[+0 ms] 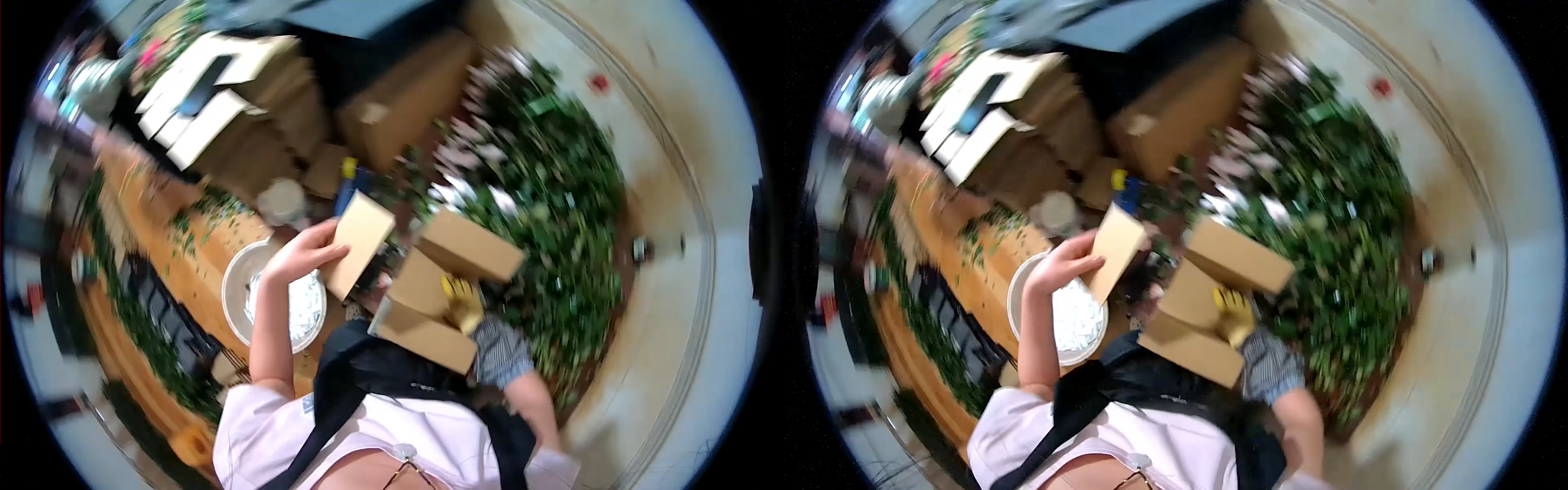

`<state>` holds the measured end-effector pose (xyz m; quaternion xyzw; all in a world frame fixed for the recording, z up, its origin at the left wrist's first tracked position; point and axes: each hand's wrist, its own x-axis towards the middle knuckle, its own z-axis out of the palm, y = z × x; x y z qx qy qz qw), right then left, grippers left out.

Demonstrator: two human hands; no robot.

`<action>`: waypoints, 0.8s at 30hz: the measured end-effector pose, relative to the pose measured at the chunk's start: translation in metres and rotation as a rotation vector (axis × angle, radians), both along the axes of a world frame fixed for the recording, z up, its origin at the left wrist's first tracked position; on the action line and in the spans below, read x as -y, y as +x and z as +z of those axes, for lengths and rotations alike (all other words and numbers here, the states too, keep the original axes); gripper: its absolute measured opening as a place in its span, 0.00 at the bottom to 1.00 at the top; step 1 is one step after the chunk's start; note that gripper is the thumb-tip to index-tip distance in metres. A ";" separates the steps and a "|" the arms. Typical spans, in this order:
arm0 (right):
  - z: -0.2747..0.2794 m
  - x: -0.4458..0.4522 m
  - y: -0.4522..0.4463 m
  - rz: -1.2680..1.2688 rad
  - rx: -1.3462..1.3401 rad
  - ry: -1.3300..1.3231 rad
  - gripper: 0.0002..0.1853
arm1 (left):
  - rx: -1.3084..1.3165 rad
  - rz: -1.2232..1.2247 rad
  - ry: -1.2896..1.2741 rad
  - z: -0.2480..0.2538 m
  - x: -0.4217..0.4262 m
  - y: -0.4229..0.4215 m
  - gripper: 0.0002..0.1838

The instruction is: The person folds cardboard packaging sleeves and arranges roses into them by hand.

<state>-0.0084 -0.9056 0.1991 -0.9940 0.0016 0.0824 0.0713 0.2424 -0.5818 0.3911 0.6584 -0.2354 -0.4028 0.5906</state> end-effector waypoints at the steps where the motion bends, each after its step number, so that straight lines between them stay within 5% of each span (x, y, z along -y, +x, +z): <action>1: 0.018 -0.003 0.003 0.008 0.014 -0.004 0.34 | -0.119 -0.177 0.062 -0.019 0.002 0.000 0.22; 4: 0.023 -0.004 0.001 -0.032 -0.039 0.056 0.36 | -0.532 -0.429 -0.044 -0.111 0.037 0.007 0.17; 6: -0.025 0.005 0.002 0.004 -0.213 -0.074 0.33 | -0.446 -0.303 0.316 -0.119 0.092 -0.013 0.16; 7: -0.041 -0.005 0.008 -0.151 -0.449 -0.180 0.30 | -0.665 -0.207 0.273 -0.148 0.110 -0.023 0.17; 8: -0.083 -0.005 -0.003 -0.181 -0.334 -0.140 0.32 | -0.778 -0.101 0.260 -0.178 0.126 -0.035 0.17; 11: -0.121 -0.015 -0.015 0.045 -0.194 -0.630 0.36 | -0.112 -0.186 0.524 -0.186 0.150 -0.065 0.15; 12: -0.109 -0.011 -0.016 0.043 -0.244 -0.586 0.36 | 0.105 -0.173 0.593 -0.187 0.152 -0.073 0.14; 16: 0.027 0.003 0.020 -0.077 -0.448 0.078 0.34 | 0.243 -0.076 0.543 -0.203 0.144 -0.082 0.17; 20: 0.032 0.013 0.035 -0.144 0.044 0.755 0.33 | 0.262 -0.034 0.421 -0.230 0.141 -0.079 0.16; 24: 0.037 -0.011 0.073 -0.136 -0.533 0.253 0.43 | 0.306 -0.061 0.409 -0.222 0.143 -0.080 0.15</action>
